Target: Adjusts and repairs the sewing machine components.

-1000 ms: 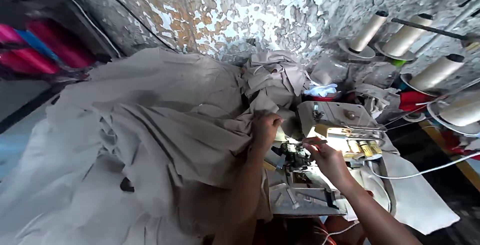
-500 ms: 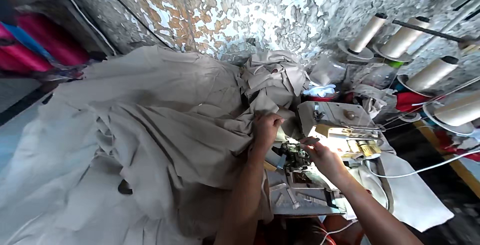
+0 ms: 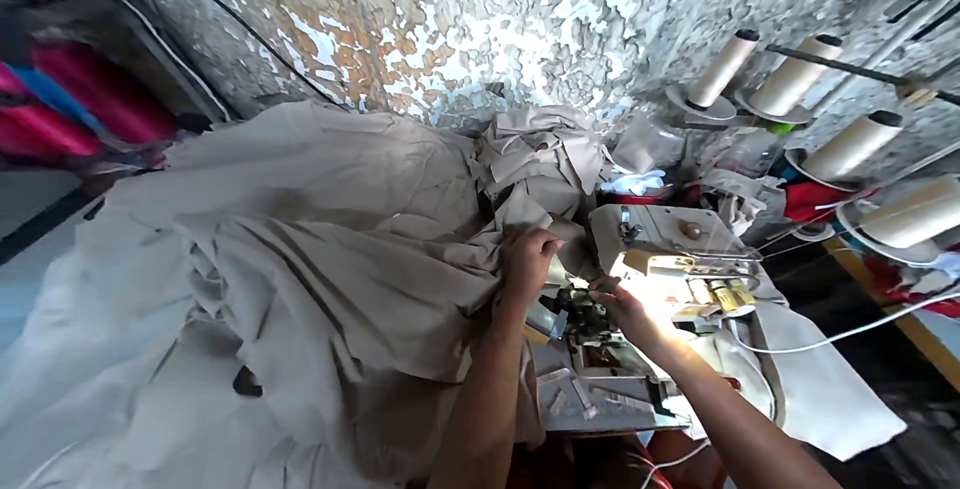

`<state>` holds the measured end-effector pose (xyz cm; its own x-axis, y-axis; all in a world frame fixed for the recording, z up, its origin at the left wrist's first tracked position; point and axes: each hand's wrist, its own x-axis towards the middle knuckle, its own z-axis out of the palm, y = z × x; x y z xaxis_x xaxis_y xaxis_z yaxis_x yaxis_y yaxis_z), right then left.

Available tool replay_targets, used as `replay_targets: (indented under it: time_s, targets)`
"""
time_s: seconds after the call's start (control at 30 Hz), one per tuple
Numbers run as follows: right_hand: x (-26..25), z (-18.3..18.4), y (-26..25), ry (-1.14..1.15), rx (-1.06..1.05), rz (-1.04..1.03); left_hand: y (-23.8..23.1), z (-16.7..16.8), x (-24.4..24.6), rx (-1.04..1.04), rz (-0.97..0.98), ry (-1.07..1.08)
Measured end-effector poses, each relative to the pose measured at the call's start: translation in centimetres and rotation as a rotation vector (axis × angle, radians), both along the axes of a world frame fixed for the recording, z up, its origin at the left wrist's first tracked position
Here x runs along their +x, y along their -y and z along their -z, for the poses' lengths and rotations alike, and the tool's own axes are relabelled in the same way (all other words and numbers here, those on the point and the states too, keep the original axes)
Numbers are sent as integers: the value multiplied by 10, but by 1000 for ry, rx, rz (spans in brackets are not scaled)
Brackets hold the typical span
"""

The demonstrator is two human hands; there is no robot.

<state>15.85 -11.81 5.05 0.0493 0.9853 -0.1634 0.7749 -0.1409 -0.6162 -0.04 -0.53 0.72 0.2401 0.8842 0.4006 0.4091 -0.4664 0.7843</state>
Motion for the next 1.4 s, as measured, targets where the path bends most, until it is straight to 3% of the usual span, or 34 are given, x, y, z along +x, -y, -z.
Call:
replay_targets:
  time_s: [0.27,0.47,0.7,0.83,1.07,1.23,1.4]
  targets:
    - [0,8,2,-17,19,-25,5,1,-4,26,16,-8]
    - [-4,-3,24,33,390,15,3,3,-3,6,13,-17]
    - [0,0,50,-279,627,92,4,3,-4,11,20,-7]
    - [3,-6,72,-421,507,151,-2,0,-1,-73,21,-9]
    - [30,41,72,-149,299,-31,-6,1,0,-82,36,12]
    - [40,43,58,-91,31,-161,-7,2,1,-87,32,-6]
    - [40,37,62,118,74,-209,-8,1,1,-112,43,-17]
